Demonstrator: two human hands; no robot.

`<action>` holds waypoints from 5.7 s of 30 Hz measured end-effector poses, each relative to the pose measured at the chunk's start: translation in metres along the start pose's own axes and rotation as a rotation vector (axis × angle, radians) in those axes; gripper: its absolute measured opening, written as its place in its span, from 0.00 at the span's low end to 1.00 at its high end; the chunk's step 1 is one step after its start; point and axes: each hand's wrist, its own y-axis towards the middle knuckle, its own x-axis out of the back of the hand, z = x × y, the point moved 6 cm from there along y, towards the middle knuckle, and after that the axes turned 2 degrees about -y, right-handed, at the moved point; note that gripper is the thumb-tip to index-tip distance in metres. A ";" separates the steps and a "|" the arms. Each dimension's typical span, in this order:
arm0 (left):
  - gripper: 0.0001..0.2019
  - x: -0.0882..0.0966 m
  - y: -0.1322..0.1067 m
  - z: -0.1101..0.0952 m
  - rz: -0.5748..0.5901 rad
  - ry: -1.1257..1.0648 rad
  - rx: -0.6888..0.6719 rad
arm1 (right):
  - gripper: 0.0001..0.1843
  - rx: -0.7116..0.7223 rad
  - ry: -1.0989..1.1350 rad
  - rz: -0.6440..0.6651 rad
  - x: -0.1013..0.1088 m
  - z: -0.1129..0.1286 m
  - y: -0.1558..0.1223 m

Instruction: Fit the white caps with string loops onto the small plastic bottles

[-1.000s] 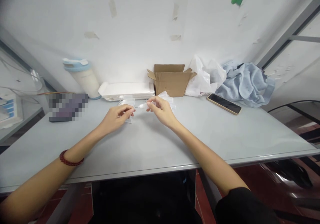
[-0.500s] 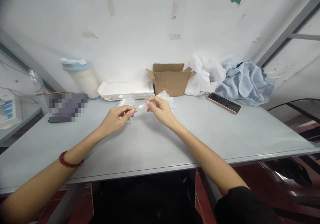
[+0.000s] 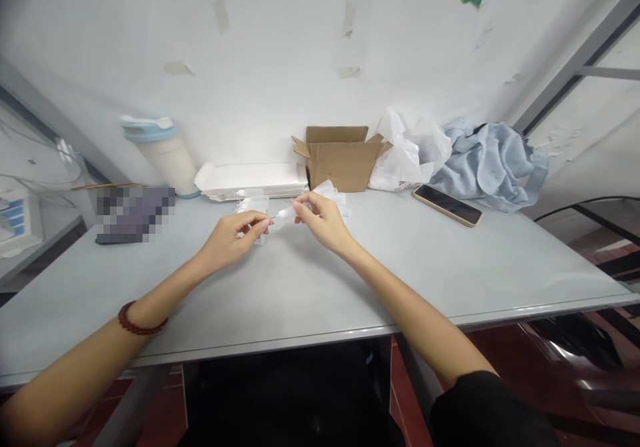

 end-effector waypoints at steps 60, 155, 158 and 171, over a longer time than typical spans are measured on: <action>0.08 -0.005 -0.004 -0.006 -0.029 0.072 -0.116 | 0.13 0.089 -0.103 0.058 -0.008 0.002 -0.002; 0.18 0.046 0.013 0.071 -0.238 0.385 0.139 | 0.20 0.329 -1.290 0.170 -0.019 -0.055 0.018; 0.18 0.044 0.012 0.064 -0.246 0.376 0.128 | 0.20 0.312 -1.247 0.190 -0.019 -0.052 0.017; 0.15 0.021 0.005 0.024 -0.171 0.328 -0.011 | 0.12 0.205 -0.476 -0.112 0.012 -0.013 0.011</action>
